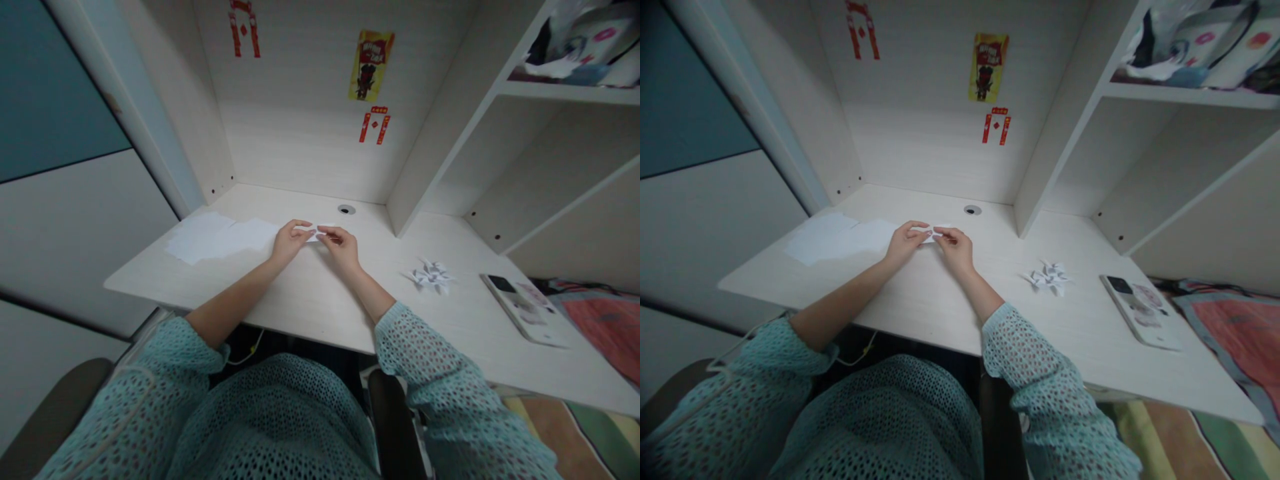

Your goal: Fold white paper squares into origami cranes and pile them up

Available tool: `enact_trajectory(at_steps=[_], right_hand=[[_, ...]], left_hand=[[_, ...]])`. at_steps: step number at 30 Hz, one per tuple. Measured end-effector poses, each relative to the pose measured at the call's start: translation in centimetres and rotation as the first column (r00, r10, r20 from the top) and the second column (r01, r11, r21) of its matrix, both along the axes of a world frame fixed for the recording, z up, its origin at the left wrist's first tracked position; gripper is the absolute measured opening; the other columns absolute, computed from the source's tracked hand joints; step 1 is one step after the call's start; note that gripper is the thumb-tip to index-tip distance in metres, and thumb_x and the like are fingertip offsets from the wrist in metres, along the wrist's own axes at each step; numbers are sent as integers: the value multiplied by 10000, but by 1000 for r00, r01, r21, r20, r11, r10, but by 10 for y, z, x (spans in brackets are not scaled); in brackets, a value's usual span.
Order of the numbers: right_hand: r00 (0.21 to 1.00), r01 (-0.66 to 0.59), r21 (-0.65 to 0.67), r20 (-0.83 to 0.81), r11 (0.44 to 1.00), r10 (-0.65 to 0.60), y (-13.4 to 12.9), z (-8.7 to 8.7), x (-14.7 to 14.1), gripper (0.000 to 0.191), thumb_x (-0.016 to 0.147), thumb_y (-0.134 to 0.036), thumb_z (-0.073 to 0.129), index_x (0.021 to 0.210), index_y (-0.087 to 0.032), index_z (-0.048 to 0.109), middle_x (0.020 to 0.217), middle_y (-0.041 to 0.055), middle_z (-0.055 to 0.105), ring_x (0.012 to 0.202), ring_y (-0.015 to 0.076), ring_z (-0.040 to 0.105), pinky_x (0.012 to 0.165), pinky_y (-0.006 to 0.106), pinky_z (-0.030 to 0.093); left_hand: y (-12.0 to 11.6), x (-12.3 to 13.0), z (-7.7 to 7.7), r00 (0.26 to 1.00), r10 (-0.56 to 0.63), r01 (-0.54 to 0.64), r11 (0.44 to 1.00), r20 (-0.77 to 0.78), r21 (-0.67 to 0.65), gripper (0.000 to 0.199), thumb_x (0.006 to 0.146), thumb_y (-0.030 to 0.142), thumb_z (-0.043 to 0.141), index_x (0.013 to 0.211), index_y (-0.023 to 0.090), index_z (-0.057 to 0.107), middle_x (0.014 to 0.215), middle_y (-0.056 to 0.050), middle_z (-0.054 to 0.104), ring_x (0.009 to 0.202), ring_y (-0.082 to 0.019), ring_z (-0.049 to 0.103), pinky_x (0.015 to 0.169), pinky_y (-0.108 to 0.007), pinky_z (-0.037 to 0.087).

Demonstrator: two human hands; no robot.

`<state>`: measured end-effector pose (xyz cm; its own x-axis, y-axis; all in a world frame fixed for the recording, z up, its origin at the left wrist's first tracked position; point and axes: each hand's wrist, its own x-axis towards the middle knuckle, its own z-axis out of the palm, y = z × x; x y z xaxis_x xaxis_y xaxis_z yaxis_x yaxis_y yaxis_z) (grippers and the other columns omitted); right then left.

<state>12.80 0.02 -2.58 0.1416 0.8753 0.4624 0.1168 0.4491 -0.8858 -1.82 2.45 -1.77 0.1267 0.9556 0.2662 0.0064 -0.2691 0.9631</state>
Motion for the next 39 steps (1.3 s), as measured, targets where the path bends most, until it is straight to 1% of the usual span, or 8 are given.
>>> enact_trajectory(at_steps=[4, 10, 15, 19, 24, 28, 34, 39], right_hand=[[991, 26, 68, 129, 997, -35, -5, 3, 2, 254, 702, -365, 676, 925, -250, 712, 851, 37, 659, 759, 160, 575, 750, 316, 467], [986, -101, 59, 140, 993, 92, -9, 9, 4, 332, 670, -347, 714, 992, -267, 694, 1046, 40, 681, 972, 203, 600, 862, 352, 452], [986, -145, -11, 85, 989, 145, -4, 5, 6, 411, 638, -345, 734, 1035, -251, 681, 1083, 38, 679, 974, 212, 622, 914, 374, 447], [995, -95, -40, -10, 995, 95, 2, 2, 9, 421, 638, -356, 728, 1033, -219, 683, 1076, 58, 681, 856, 193, 650, 859, 369, 481], [995, -56, -42, -90, 998, 52, 0, 5, 8, 359, 622, -365, 738, 946, -212, 716, 1000, 60, 706, 772, 185, 649, 780, 348, 505], [991, -73, -45, -116, 996, 67, -2, 8, 6, 265, 631, -367, 730, 848, -215, 734, 918, 55, 722, 815, 204, 657, 791, 355, 505], [979, -174, -60, -119, 983, 166, 0, 7, 8, 315, 575, -348, 768, 860, -221, 727, 918, 41, 722, 855, 211, 662, 835, 367, 500], [982, -133, -35, -136, 990, 128, 1, 8, 9, 182, 638, -360, 728, 752, -217, 733, 854, 41, 728, 843, 201, 662, 832, 351, 492]], left_hand=[[-1, 0, 4, 1000, -14, 14, 1000, 15, 24, 326, 646, 377, 724, 887, 185, 618, 597, 6, 634, 536, -109, 566, 526, -208, 425], [-2, 0, 6, 995, -75, 76, 997, 59, -6, 388, 618, 365, 750, 918, 178, 592, 597, 5, 636, 562, -125, 598, 553, -217, 442], [-1, 0, 7, 992, -74, 82, 994, 105, -73, 415, 617, 410, 752, 932, 186, 600, 661, -17, 667, 592, -141, 625, 550, -221, 455], [-4, 1, 9, 992, -120, 121, 993, 49, -13, 393, 685, 431, 692, 992, 191, 643, 763, -45, 694, 720, -166, 657, 595, -226, 472], [-3, 3, 5, 990, -136, 130, 984, 40, 125, 332, 693, 363, 689, 964, 172, 687, 960, -81, 696, 846, -174, 646, 779, -284, 492], [-2, 3, 4, 995, -84, 78, 992, 62, 96, 278, 673, 371, 705, 857, 162, 709, 877, -78, 709, 817, -186, 649, 776, -311, 504], [-1, 3, 5, 988, -87, 77, 993, 127, 84, 270, 658, 386, 717, 796, 154, 706, 839, -73, 709, 777, -179, 655, 767, -320, 524], [-3, 5, 6, 977, -102, 97, 995, 186, 34, 261, 617, 360, 751, 740, 135, 702, 822, -79, 712, 764, -179, 661, 809, -349, 527]])
